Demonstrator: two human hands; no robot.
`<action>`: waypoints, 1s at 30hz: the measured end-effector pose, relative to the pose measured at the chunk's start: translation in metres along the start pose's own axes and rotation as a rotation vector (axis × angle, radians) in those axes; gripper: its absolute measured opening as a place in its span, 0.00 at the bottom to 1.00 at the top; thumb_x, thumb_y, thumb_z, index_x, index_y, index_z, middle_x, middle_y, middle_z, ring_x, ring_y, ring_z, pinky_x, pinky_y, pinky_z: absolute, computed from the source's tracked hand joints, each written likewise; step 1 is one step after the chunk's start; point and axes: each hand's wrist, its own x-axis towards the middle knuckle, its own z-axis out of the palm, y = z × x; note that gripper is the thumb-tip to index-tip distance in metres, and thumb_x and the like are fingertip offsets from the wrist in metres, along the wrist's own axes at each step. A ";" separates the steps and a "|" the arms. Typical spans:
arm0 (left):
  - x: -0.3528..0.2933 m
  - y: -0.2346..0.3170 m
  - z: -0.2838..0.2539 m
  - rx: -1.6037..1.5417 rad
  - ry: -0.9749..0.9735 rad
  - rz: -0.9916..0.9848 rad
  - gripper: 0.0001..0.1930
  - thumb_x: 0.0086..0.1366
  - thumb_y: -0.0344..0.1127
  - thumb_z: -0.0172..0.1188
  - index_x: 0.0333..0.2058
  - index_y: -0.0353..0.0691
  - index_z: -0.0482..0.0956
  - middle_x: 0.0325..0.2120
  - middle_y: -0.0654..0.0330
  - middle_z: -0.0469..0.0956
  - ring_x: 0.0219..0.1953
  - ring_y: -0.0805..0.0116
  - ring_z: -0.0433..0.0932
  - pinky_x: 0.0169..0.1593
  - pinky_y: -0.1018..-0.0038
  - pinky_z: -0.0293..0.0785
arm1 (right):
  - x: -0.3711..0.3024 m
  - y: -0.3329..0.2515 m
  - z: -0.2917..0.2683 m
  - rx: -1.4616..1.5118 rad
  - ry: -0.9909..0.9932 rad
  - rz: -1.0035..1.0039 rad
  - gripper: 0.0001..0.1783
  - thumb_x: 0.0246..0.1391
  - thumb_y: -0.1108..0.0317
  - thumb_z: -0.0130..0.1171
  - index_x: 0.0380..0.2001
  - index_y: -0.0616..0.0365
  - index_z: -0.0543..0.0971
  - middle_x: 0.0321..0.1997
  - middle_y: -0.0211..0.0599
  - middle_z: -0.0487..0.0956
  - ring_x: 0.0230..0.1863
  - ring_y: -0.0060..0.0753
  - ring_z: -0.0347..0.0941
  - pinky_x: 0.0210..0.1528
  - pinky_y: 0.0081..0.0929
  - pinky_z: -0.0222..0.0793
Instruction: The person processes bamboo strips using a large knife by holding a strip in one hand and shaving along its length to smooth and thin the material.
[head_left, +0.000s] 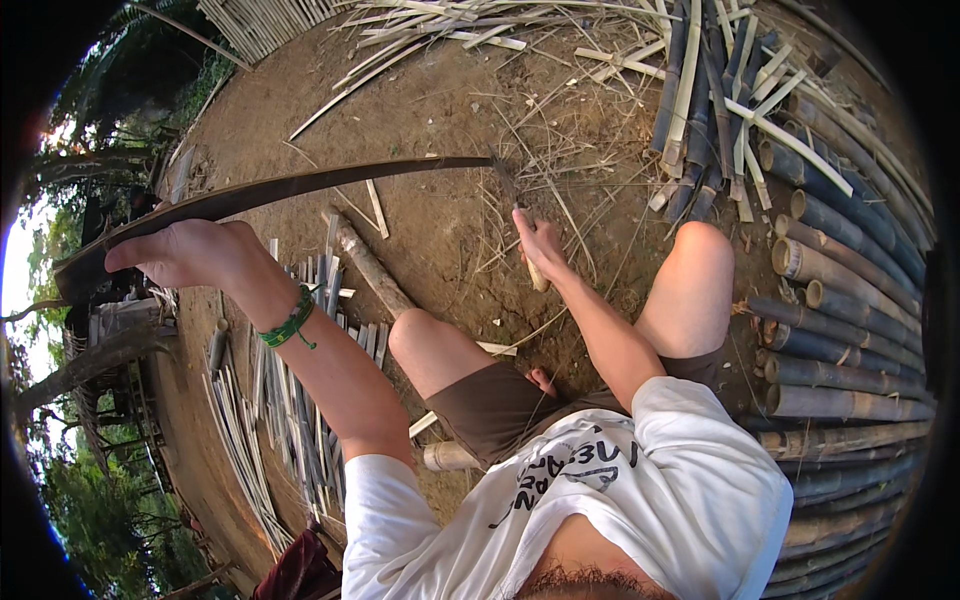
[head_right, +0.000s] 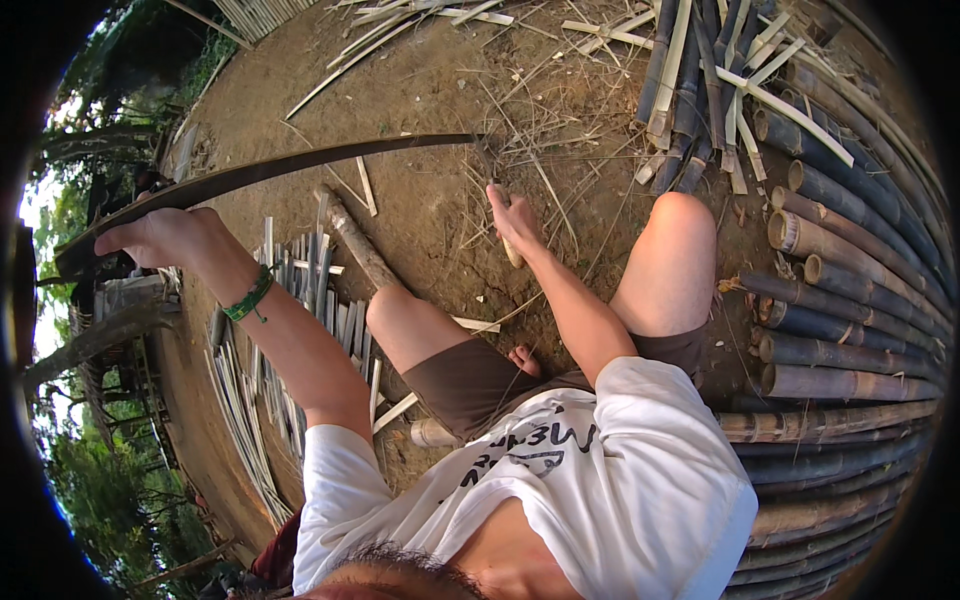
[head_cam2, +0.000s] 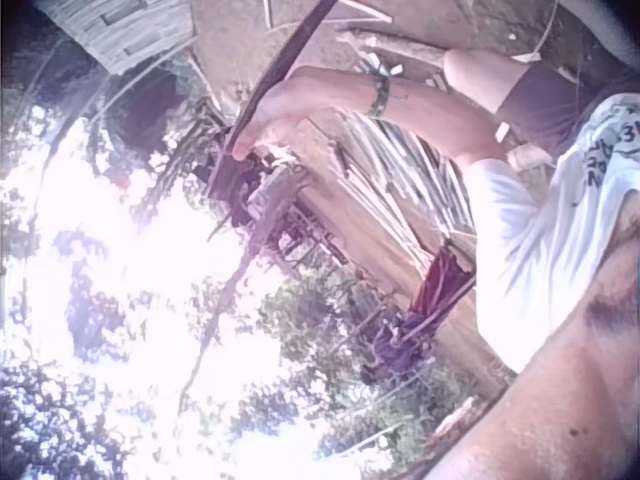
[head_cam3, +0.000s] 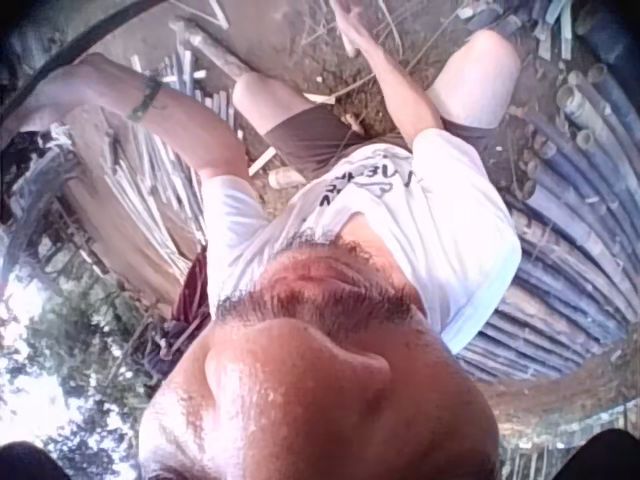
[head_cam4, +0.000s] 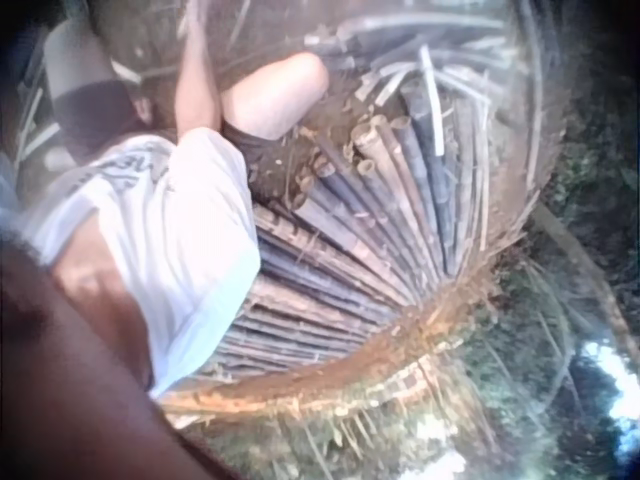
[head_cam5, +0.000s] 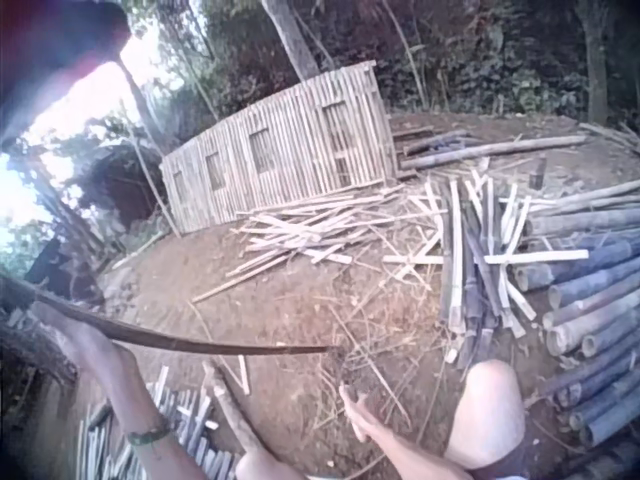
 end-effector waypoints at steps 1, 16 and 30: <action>0.003 0.000 0.002 -0.039 0.079 -0.082 0.47 0.60 0.80 0.33 0.43 0.30 0.66 0.30 0.55 0.69 0.28 0.67 0.70 0.28 0.71 0.72 | -0.023 -0.015 0.002 0.009 -0.014 -0.030 0.35 0.62 0.33 0.47 0.28 0.59 0.77 0.16 0.31 0.74 0.17 0.29 0.75 0.21 0.33 0.71; -0.022 0.016 0.003 -0.537 -0.687 -0.097 0.24 0.66 0.63 0.55 0.22 0.51 0.67 0.11 0.70 0.53 0.14 0.79 0.49 0.21 0.81 0.44 | -0.161 -0.171 -0.011 -0.048 -0.287 -0.918 0.30 0.63 0.37 0.48 0.32 0.57 0.76 0.16 0.30 0.73 0.15 0.31 0.71 0.20 0.35 0.64; -0.036 0.017 0.008 -0.529 -0.608 -0.114 0.19 0.69 0.40 0.55 0.23 0.49 0.54 0.11 0.70 0.49 0.13 0.79 0.44 0.18 0.76 0.42 | -0.132 -0.152 0.006 -0.120 -0.146 -0.937 0.29 0.62 0.36 0.49 0.34 0.54 0.75 0.16 0.24 0.71 0.12 0.25 0.66 0.15 0.31 0.63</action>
